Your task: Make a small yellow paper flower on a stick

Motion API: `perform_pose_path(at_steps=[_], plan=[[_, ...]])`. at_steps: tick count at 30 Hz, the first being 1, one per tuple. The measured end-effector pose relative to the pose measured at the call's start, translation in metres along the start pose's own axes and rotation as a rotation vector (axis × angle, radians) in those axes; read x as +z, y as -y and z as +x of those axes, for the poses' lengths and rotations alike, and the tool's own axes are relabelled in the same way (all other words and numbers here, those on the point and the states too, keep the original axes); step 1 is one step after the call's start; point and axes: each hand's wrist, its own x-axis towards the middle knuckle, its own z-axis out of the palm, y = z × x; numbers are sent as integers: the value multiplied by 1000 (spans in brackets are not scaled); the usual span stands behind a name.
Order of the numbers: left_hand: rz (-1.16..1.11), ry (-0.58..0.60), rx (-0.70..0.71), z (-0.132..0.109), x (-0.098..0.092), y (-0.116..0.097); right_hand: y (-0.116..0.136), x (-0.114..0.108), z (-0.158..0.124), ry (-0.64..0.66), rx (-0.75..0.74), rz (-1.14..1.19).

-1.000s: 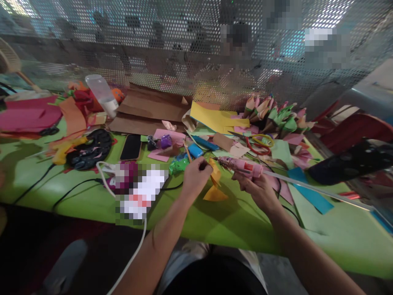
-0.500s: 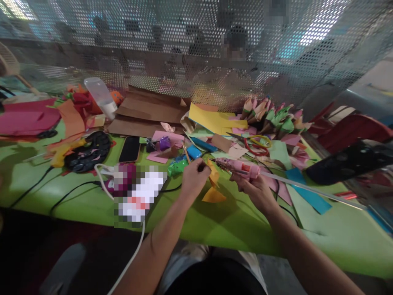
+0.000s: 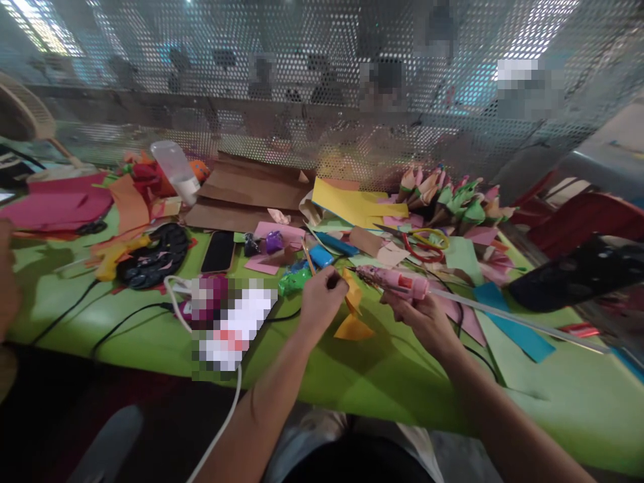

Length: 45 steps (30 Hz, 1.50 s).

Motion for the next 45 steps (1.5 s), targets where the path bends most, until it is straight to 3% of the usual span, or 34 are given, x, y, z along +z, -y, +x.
perform_pose_path(at_steps=[24,45], plan=[[-98,-24,11,1,-1,3,-12,-4,0,29,-2,-59],[-142,-15,3,0,-2,2,-8,-5,-2,21,5,-60]])
